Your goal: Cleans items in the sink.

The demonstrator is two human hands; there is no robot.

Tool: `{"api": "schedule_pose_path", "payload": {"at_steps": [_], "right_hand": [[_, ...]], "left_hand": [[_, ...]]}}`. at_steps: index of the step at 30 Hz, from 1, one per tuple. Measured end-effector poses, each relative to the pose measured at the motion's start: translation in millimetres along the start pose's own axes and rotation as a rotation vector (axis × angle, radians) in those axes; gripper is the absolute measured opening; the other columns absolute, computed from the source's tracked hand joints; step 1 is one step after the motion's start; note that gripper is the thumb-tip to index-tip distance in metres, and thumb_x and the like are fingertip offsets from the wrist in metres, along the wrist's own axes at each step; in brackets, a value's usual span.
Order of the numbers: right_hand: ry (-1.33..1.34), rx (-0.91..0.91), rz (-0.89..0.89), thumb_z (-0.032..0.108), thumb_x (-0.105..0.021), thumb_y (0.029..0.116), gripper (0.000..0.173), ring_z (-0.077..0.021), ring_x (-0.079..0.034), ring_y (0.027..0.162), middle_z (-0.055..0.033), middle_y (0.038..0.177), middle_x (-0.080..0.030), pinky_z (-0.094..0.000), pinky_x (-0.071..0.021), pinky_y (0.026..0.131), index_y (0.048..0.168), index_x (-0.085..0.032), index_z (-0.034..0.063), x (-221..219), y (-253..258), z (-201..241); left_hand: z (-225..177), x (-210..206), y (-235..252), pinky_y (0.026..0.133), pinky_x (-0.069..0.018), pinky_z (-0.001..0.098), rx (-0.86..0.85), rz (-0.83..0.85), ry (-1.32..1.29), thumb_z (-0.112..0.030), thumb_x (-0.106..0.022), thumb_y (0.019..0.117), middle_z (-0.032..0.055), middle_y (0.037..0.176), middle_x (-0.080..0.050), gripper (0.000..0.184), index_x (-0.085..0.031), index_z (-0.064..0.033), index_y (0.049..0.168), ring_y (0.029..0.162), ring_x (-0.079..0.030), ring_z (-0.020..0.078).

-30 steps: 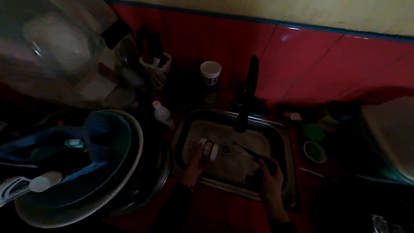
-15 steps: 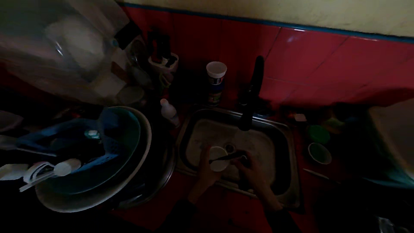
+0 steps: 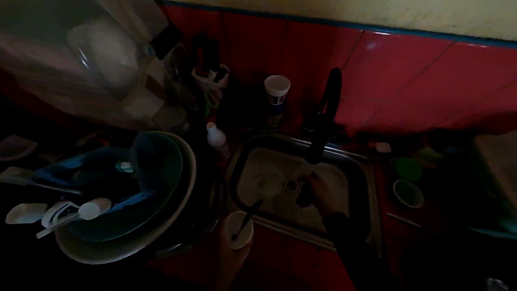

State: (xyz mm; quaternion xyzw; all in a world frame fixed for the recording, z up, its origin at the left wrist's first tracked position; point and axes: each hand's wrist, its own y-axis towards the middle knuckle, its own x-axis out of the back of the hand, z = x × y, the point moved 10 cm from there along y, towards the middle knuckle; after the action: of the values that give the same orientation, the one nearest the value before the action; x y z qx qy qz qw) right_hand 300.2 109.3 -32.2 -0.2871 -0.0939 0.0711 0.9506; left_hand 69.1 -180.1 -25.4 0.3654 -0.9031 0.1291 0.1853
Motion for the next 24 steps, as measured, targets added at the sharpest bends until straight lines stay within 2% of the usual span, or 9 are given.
{"api": "schedule_pose_path", "payload": {"at_steps": [1, 5, 7, 9, 12, 14, 16, 19, 24], "right_hand": [[0.061, -0.012, -0.004, 0.023, -0.061, 0.1025, 0.025, -0.0145, -0.055, 0.058, -0.0086, 0.079, -0.062, -0.0313, -0.0487, 0.053, 0.117, -0.061, 0.0020, -2, 1, 2], [0.203, -0.057, -0.035, 0.017, -0.071, 0.0952, 0.029, -0.0120, -0.054, 0.053, -0.0060, 0.074, -0.060, -0.0292, -0.0493, 0.049, 0.118, -0.058, 0.0038, -5, 4, 0], [0.171, -0.041, -0.043, 0.018, -0.067, 0.0987, 0.034, -0.0132, -0.053, 0.058, -0.0075, 0.080, -0.060, -0.0305, -0.0488, 0.053, 0.126, -0.054, 0.0034, -5, 4, -2], [0.180, -0.052, -0.058, 0.017, -0.062, 0.1019, 0.032, -0.0131, -0.053, 0.059, -0.0074, 0.080, -0.058, -0.0299, -0.0489, 0.053, 0.128, -0.052, 0.0024, -5, 5, -7], [0.143, -0.049, -0.079, 0.020, -0.058, 0.1044, 0.028, -0.0146, -0.054, 0.059, -0.0089, 0.078, -0.057, -0.0313, -0.0499, 0.055, 0.123, -0.054, -0.0001, -3, 2, -7], [0.072, -0.028, -0.082, 0.024, -0.057, 0.1060, 0.033, -0.0169, -0.055, 0.065, -0.0116, 0.084, -0.058, -0.0347, -0.0503, 0.061, 0.128, -0.054, -0.0012, -1, -6, -2], [0.058, -0.003, -0.067, 0.021, -0.058, 0.1053, 0.032, -0.0161, -0.057, 0.065, -0.0118, 0.085, -0.061, -0.0331, -0.0519, 0.060, 0.126, -0.054, -0.0023, -1, -7, -1], [0.106, 0.025, -0.028, 0.016, -0.068, 0.0987, 0.034, -0.0146, -0.058, 0.063, -0.0114, 0.088, -0.063, -0.0312, -0.0519, 0.057, 0.126, -0.055, -0.0008, 0, -1, -6], [0.196, -0.010, -0.037, 0.016, -0.066, 0.1003, 0.031, -0.0139, -0.058, 0.059, -0.0112, 0.089, -0.064, -0.0292, -0.0524, 0.053, 0.124, -0.053, 0.0007, 14, 0, -27]], "left_hand": [[1, 0, -1, 0.114, -0.0439, 0.0412, 0.016, -0.013, -0.018, -0.027, -0.091, 0.0704, 0.0286, 0.152, -0.044, 0.109, -0.031, 0.0070, 0.155, 0.139, -0.048, 0.0316], [-11, -8, 7, 0.113, -0.0438, 0.0401, 0.114, -0.025, -0.135, -0.027, -0.090, 0.0724, 0.0260, 0.153, -0.043, 0.107, -0.030, 0.0050, 0.155, 0.140, -0.047, 0.0280], [-18, -16, 16, 0.112, -0.0447, 0.0407, 0.192, 0.002, -0.180, -0.027, -0.089, 0.0740, 0.0241, 0.153, -0.044, 0.106, -0.029, 0.0023, 0.156, 0.138, -0.048, 0.0275], [-27, -27, 27, 0.113, -0.0436, 0.0411, 0.233, 0.031, -0.241, -0.023, -0.086, 0.0782, 0.0235, 0.154, -0.042, 0.102, -0.026, 0.0007, 0.158, 0.140, -0.047, 0.0280], [-48, -44, 44, 0.117, -0.0393, 0.0406, 0.186, 0.057, -0.249, -0.028, -0.085, 0.0803, 0.0252, 0.158, -0.036, 0.102, -0.026, 0.0028, 0.158, 0.145, -0.041, 0.0293], [-59, -57, 56, 0.118, -0.0376, 0.0438, 0.183, 0.073, -0.224, -0.030, -0.086, 0.0789, 0.0276, 0.160, -0.032, 0.103, -0.027, 0.0037, 0.157, 0.147, -0.037, 0.0333], [-66, -72, 67, 0.119, -0.0354, 0.0468, 0.216, 0.095, -0.205, -0.030, -0.088, 0.0769, 0.0285, 0.161, -0.030, 0.106, -0.027, 0.0031, 0.157, 0.148, -0.034, 0.0361], [-77, -92, 81, 0.117, -0.0376, 0.0469, 0.203, 0.093, -0.160, -0.032, -0.090, 0.0749, 0.0289, 0.157, -0.036, 0.108, -0.029, 0.0038, 0.156, 0.145, -0.040, 0.0362], [-91, -129, 95, 0.117, -0.0399, 0.0439, 0.054, 0.118, -0.124, -0.028, -0.090, 0.0744, 0.0288, 0.155, -0.038, 0.105, -0.031, 0.0047, 0.155, 0.143, -0.043, 0.0353]]}}
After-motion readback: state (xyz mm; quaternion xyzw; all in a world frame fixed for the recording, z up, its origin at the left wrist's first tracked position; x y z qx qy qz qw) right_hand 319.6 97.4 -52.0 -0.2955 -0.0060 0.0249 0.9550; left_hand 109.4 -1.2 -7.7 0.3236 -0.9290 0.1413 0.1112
